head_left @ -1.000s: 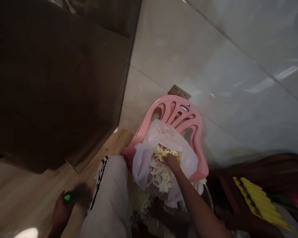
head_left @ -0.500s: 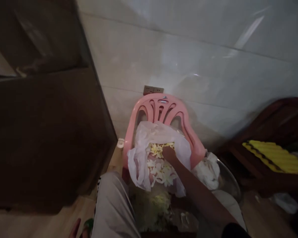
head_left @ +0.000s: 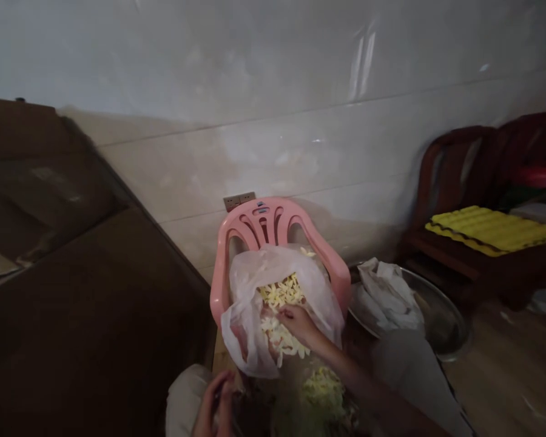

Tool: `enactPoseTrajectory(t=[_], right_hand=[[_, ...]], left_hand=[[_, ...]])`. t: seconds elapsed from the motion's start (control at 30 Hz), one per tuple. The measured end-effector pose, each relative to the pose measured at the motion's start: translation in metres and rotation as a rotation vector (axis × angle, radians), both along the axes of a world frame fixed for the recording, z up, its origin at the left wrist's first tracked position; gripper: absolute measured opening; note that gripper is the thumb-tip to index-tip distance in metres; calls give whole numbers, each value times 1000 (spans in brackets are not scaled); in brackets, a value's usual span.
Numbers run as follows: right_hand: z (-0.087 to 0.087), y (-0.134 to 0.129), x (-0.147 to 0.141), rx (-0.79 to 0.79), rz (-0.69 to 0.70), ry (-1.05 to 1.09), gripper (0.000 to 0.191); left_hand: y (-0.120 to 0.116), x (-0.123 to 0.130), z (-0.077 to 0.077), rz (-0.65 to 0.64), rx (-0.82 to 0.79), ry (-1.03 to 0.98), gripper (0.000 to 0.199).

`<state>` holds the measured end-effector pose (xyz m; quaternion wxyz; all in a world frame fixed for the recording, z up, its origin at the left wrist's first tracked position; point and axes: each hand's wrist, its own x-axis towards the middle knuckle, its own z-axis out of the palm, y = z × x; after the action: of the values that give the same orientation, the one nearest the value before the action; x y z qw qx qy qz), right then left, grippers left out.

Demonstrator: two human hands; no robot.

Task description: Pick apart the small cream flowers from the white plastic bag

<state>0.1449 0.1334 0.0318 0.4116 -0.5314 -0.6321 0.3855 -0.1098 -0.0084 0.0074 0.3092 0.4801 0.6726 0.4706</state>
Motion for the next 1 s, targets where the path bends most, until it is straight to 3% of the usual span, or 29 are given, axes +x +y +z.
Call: enactPoseTrajectory(t=[0.07, 0.13, 0.27, 0.47, 0.67, 0.8, 0.9, 1.0], right_hand=[[-7, -29, 0, 1, 60, 235, 27], [-11, -57, 3, -30, 57, 328, 33], [-8, -97, 8, -36, 54, 342, 36], [-10, -109, 16, 23, 71, 146, 26], [3, -105, 28, -67, 133, 89, 27], [10, -108, 23, -267, 100, 289, 35], [7, -112, 15, -529, 57, 583, 38], [1, -118, 10, -668, -44, 838, 39]], left_hand=[[18, 45, 24, -162, -34, -62, 47], [34, 79, 40, -231, -78, -112, 51], [53, 114, 43, -314, -136, -207, 57], [53, 130, 22, -364, -195, -319, 48], [51, 138, 11, -355, -182, -441, 41], [50, 139, 10, -380, -207, -503, 39], [49, 140, 10, -405, -263, -600, 39], [48, 142, 9, -430, -323, -706, 38]])
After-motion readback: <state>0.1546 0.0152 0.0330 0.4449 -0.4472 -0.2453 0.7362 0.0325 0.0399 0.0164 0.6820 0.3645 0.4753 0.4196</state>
